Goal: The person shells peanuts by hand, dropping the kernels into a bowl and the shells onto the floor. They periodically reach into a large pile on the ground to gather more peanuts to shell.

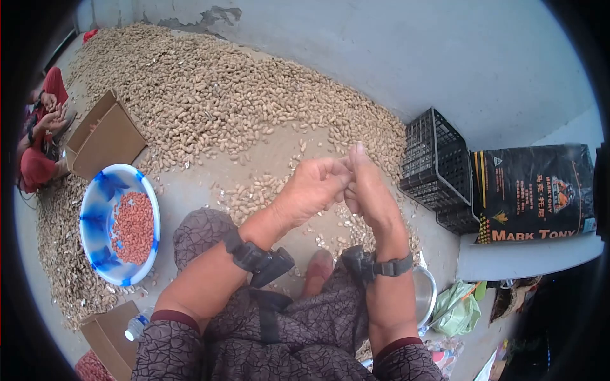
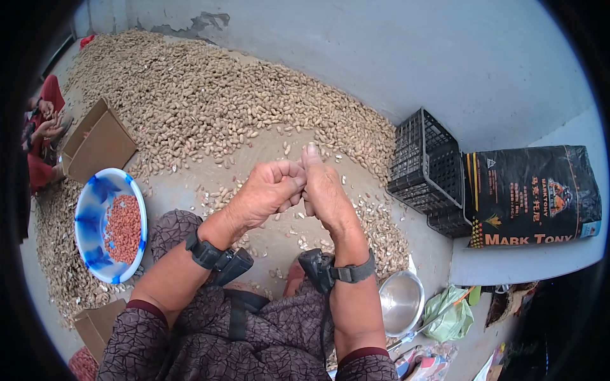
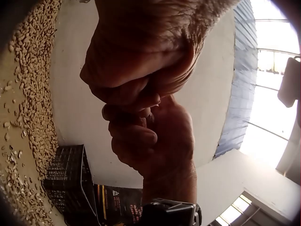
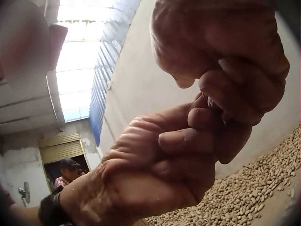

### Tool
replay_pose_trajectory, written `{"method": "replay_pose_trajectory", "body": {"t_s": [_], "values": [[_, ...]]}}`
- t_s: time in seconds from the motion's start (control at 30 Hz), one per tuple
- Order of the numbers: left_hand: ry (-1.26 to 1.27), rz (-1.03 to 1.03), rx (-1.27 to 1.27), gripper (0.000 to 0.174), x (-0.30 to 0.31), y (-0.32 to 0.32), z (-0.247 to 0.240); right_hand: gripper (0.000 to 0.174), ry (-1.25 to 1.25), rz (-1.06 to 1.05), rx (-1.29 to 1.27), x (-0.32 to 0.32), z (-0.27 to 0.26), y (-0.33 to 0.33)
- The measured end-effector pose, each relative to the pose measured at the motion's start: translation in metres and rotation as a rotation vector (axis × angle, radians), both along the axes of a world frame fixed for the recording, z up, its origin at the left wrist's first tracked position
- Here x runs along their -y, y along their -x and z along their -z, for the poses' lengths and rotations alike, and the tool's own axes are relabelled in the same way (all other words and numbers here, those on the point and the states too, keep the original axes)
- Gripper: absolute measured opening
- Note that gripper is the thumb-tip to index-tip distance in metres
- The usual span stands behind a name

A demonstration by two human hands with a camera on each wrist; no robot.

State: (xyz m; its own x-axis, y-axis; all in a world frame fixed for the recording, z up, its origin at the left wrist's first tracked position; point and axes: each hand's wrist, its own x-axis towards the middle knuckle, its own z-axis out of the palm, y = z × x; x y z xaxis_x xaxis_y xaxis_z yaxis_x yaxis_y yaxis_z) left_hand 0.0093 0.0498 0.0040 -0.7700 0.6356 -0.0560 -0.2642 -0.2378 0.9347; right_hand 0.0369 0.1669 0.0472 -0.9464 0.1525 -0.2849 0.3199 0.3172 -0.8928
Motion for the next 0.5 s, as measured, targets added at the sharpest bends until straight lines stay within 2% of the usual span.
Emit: {"method": "replay_pose_trajectory", "body": {"t_s": [0.27,0.37,0.43,0.5], "values": [[0.011,0.072,-0.068,0.015,0.002,-0.001,-0.001,0.064,0.067,0.028,0.027,-0.003,0.004,-0.002],[-0.057,0.13,0.009,0.014,0.003,0.0,0.004,0.068,0.048,0.023,0.021,-0.007,0.004,-0.002],[-0.182,0.103,0.07,0.012,0.001,0.001,0.012,0.064,0.017,0.077,-0.008,-0.007,0.004,-0.002],[-0.188,0.031,0.133,0.012,-0.001,0.002,0.011,0.057,-0.007,0.077,-0.073,-0.004,-0.008,-0.005]]}}
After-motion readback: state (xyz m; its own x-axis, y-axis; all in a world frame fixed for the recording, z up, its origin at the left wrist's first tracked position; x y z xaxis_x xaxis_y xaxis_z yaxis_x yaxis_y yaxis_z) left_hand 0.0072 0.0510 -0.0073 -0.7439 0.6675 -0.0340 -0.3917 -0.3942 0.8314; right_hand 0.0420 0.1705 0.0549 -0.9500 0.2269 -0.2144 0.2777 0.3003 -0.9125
